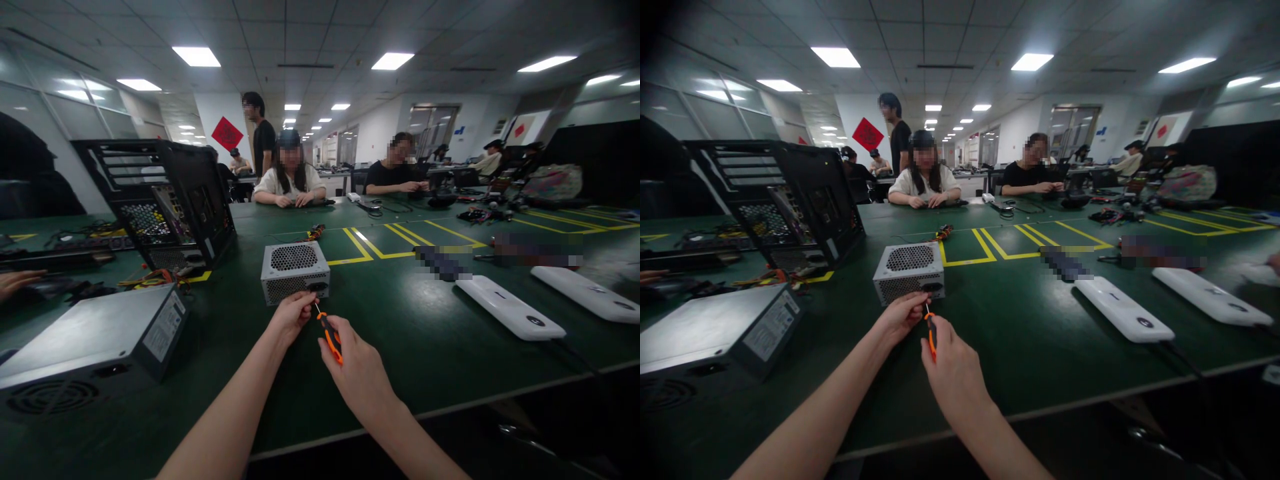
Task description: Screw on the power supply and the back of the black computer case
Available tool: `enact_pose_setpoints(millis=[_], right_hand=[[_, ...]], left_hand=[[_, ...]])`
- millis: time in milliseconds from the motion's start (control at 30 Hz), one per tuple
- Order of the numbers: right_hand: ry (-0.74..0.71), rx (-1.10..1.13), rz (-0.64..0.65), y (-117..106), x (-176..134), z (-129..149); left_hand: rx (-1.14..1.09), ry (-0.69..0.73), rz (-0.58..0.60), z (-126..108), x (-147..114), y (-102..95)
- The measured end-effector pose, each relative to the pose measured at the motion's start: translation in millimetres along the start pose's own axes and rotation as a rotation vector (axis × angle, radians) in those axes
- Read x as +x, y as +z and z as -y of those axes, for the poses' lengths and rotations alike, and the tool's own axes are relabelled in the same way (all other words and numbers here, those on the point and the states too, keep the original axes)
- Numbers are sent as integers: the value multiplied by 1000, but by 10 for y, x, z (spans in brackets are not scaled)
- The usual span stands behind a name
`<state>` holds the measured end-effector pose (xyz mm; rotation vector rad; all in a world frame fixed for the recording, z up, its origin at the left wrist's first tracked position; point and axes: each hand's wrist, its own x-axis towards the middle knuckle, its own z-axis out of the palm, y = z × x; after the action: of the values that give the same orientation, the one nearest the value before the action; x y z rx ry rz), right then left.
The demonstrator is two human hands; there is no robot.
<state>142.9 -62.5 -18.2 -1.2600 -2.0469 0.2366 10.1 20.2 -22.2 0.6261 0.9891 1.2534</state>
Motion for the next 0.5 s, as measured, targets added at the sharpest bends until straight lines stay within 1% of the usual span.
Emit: enact_pose_setpoints(millis=[167, 267, 333, 433, 500], right_hand=[[-160, -138, -59, 12, -15, -31], [-199, -160, -63, 26, -12, -50], [-168, -141, -73, 40, -6, -55], [-70, -119, -100, 63, -2, -53], [-7, -115, -77, 75, -3, -50]], left_hand=[[-23, -2, -8, -2, 0, 3], [-23, 1, -4, 0, -9, 4], [-13, 8, -3, 1, -13, 2], [-3, 10, 7, 4, -9, -4], [-4, 7, 11, 6, -3, -8]])
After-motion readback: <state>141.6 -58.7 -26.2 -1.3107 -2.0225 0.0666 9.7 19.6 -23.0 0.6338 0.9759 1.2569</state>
